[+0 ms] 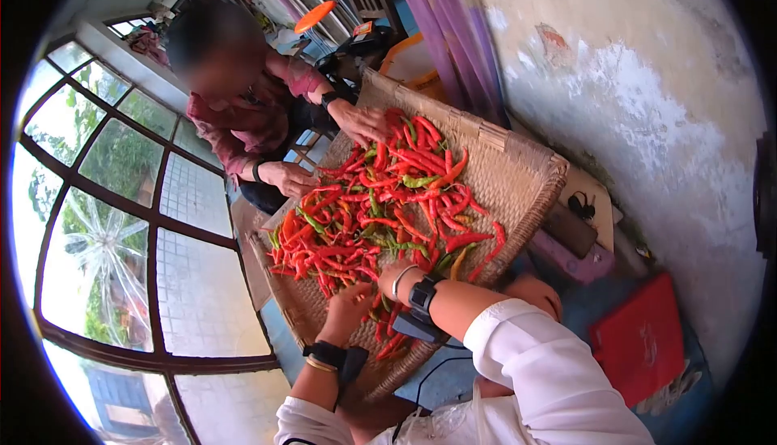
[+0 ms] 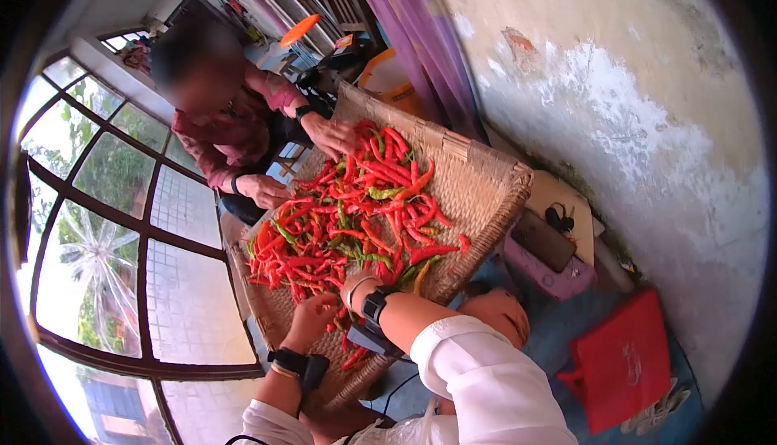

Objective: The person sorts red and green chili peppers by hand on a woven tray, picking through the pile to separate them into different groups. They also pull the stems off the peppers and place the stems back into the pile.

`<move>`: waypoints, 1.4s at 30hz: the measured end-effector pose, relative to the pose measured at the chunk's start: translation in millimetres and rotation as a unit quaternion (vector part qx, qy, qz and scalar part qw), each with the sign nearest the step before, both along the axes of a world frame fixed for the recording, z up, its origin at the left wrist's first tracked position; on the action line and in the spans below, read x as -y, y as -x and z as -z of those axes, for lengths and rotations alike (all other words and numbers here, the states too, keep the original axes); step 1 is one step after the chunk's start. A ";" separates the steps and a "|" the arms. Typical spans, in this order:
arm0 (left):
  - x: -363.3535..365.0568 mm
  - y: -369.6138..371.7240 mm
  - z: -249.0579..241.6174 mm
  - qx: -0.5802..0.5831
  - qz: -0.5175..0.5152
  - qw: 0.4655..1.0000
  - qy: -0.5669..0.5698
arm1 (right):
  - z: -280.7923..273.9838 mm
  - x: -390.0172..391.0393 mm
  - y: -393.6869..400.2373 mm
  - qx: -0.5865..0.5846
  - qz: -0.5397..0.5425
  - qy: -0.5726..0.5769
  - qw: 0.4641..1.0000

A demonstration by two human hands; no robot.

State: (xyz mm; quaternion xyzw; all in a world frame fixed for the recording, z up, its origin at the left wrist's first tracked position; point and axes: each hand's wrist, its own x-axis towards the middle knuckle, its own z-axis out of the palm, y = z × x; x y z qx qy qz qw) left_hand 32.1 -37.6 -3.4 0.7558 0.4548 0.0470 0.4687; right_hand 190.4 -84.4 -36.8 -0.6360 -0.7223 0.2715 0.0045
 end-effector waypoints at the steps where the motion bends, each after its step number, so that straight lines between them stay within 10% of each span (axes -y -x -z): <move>1: 0.8 -5.2 -2.1 -0.015 0.064 0.996 -0.059 | 1.9 -2.4 -0.5 0.008 0.002 0.001 1.000; 3: -1.0 -5.4 16.1 -0.044 0.231 0.948 -0.212 | -0.6 1.9 4.0 0.017 0.023 -0.002 1.000; 7: 5.3 -6.2 8.8 -0.013 0.240 0.955 -0.175 | -6.7 -2.2 -1.0 -0.011 -0.002 -0.030 0.999; 18: 5.5 -9.7 -12.5 0.229 -0.043 0.954 0.189 | -44.4 -22.5 -27.7 -0.158 0.055 -0.172 0.971; 22: 2.1 -0.9 -7.6 0.185 0.001 0.965 0.184 | -60.1 -15.0 -29.1 -0.462 0.148 -0.135 0.864; 24: 3.5 -1.3 -8.3 0.191 -0.001 0.962 0.194 | -55.1 -18.0 -20.6 -0.657 0.193 -0.036 0.728; 28: 9.9 -9.1 -12.7 0.215 -0.053 0.954 0.202 | -47.2 -19.1 -8.1 -0.705 0.236 -0.017 0.669; 32: 3.9 -8.1 -21.9 0.208 -0.100 0.943 0.238 | -43.5 -22.4 -17.1 -0.679 0.256 -0.034 0.687; 34: -6.0 -4.3 -24.8 0.236 -0.149 0.925 0.259 | -43.6 -21.9 -32.7 -0.293 0.217 -0.266 0.892; 36: -21.9 1.6 -26.2 0.246 -0.165 0.921 0.253 | -39.9 -15.1 -50.8 -0.091 0.192 -0.253 0.944; 42: -59.0 10.0 -27.1 0.414 -0.300 0.811 0.285 | -23.6 -9.0 -69.8 -0.021 0.207 -0.043 0.977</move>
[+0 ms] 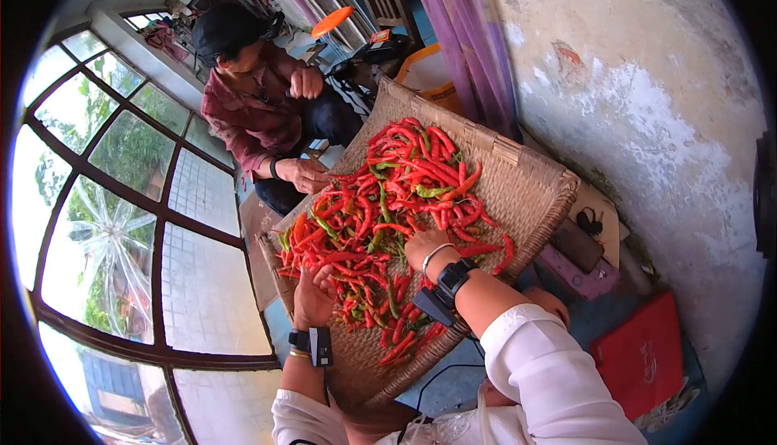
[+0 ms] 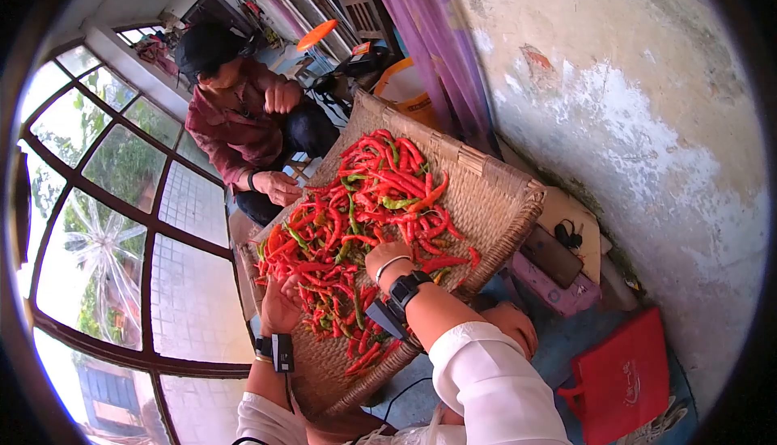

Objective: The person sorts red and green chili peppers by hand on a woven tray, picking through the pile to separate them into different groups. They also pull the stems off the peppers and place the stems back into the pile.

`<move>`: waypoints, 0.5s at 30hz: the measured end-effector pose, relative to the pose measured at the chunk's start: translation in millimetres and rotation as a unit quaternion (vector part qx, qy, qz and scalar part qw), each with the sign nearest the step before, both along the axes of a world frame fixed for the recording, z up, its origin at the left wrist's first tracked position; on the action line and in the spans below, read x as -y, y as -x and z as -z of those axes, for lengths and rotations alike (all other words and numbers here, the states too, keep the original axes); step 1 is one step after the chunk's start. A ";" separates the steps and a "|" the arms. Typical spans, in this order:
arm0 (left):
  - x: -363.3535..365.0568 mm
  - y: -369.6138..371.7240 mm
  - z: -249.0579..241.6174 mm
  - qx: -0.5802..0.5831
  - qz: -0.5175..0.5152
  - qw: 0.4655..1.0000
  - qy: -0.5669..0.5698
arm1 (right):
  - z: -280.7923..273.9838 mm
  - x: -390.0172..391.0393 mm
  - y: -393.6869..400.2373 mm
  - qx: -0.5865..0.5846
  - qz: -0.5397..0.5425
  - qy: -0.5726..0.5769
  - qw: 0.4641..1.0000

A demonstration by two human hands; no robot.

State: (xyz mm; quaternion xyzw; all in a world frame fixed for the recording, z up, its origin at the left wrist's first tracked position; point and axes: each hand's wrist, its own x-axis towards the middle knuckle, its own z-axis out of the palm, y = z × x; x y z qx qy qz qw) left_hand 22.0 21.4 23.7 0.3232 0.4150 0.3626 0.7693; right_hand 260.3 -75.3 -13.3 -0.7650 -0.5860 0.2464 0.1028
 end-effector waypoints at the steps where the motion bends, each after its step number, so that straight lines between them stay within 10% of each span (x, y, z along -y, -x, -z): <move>1: 0.3 3.2 3.8 0.021 0.037 0.999 -0.003 | 0.2 -1.2 -0.3 0.000 -0.012 0.027 1.000; 15: 53.3 -27.8 24.8 -0.167 0.260 0.950 -0.049 | -3.6 -0.7 5.1 0.033 -0.059 0.096 0.993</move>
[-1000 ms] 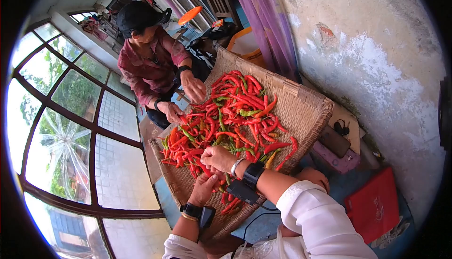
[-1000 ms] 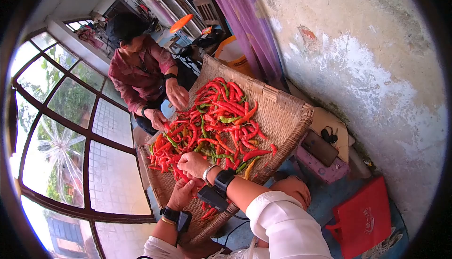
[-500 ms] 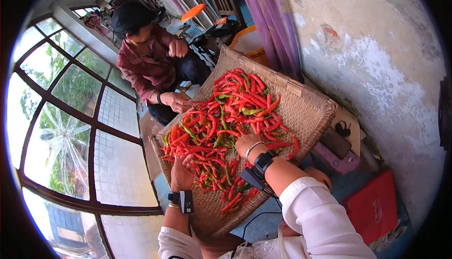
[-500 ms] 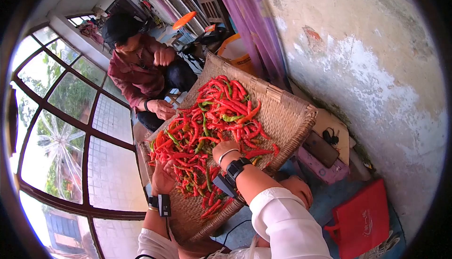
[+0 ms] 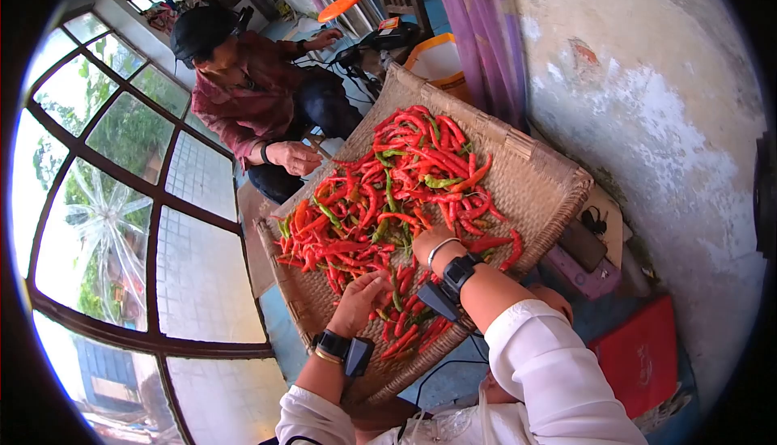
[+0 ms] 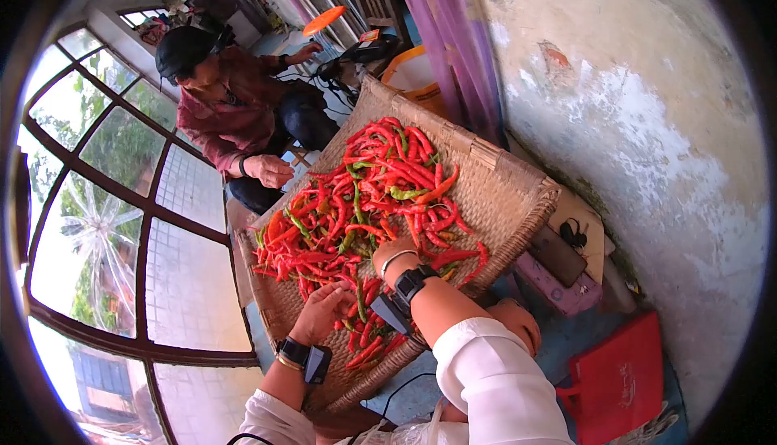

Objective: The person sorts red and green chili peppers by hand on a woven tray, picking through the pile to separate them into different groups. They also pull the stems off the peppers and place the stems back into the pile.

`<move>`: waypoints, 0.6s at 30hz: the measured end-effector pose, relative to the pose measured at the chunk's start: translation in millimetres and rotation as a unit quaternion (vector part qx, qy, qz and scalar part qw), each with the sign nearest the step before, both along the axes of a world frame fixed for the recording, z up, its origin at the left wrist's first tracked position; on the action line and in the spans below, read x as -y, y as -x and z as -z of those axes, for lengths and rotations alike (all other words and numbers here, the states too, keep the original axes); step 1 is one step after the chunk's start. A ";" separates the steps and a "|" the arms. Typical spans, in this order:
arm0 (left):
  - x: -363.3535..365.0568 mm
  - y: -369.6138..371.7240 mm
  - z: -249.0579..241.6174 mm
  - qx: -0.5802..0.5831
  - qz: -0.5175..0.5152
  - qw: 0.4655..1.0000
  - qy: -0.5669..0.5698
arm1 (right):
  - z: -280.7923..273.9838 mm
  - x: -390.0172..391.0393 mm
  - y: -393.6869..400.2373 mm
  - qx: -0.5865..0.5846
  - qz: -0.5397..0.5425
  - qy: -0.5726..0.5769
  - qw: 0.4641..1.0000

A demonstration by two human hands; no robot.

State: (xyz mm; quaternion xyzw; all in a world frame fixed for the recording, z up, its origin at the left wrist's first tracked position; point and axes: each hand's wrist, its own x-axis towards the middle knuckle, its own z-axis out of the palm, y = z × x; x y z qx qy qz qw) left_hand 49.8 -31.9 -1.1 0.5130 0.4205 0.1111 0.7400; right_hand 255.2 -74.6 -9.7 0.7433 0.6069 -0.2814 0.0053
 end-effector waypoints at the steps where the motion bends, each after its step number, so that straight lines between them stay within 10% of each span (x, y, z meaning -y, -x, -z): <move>1: -1.0 1.3 0.7 0.001 -0.003 1.000 0.000 | -1.3 -0.9 1.2 0.001 -0.003 0.003 1.000; 14: -2.6 2.2 4.3 -0.011 0.008 0.999 -0.034 | -9.7 -3.2 12.9 0.004 -0.031 -0.135 0.990; 18: -2.9 -0.5 0.1 -0.005 -0.010 0.998 -0.060 | -3.5 -17.2 16.9 -0.156 0.015 -0.170 0.973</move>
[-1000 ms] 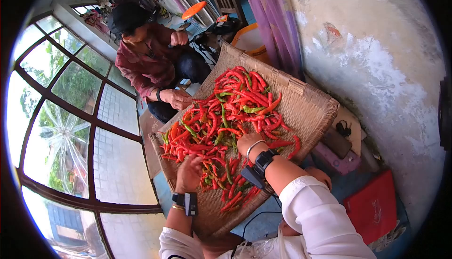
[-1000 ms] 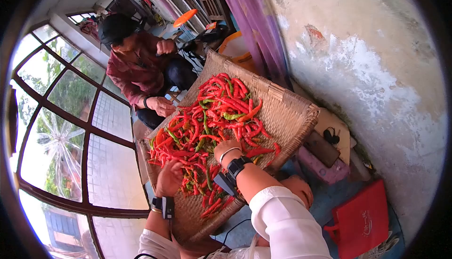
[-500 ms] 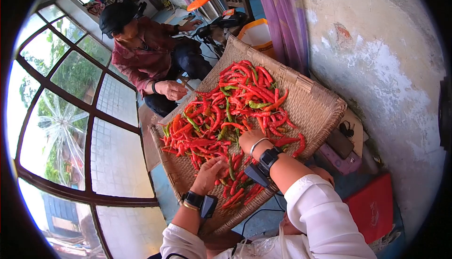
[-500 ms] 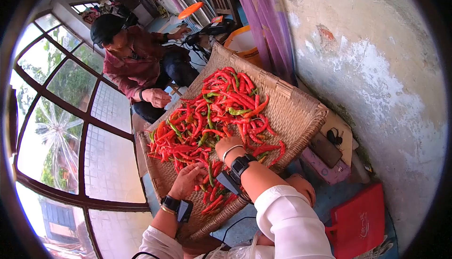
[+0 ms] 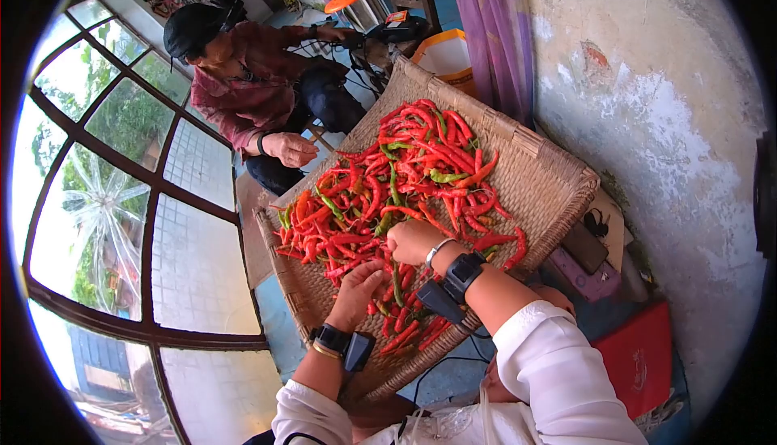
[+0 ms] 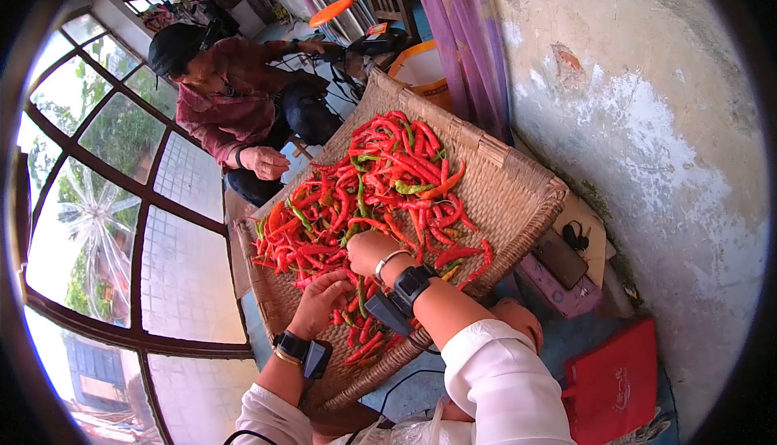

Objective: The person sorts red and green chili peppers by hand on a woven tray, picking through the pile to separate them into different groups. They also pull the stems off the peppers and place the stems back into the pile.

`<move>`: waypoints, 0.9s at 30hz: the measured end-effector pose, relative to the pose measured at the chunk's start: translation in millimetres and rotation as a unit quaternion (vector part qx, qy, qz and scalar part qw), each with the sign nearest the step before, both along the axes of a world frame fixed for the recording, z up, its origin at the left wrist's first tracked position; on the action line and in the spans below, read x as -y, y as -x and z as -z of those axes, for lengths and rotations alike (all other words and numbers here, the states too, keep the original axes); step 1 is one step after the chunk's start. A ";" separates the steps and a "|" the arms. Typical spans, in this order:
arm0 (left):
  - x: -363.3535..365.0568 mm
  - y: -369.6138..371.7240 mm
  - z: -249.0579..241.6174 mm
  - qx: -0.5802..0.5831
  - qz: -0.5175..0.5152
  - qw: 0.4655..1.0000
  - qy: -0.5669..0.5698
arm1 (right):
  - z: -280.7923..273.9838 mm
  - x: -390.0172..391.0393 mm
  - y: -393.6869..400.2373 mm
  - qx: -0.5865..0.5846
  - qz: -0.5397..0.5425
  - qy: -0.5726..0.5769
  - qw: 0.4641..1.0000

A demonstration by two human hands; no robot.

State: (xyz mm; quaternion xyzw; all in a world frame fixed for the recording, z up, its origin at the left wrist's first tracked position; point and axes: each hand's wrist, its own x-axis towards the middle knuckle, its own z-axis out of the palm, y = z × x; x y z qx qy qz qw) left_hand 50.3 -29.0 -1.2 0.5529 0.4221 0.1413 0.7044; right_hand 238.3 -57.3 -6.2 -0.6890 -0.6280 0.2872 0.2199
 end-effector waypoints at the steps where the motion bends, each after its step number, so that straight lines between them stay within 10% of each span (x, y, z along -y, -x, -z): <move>1: 1.0 -2.9 -1.8 0.000 0.000 1.000 0.001 | 1.0 -4.1 0.8 -0.095 -0.005 0.001 0.996; 6: -6.5 -4.8 2.5 -0.064 0.119 0.934 -0.330 | -7.5 -1.0 9.2 -0.278 -0.050 0.017 0.959; 27: -4.4 0.4 -7.3 -0.047 -0.023 0.992 -0.111 | -7.1 3.1 14.3 -0.284 -0.068 0.008 0.956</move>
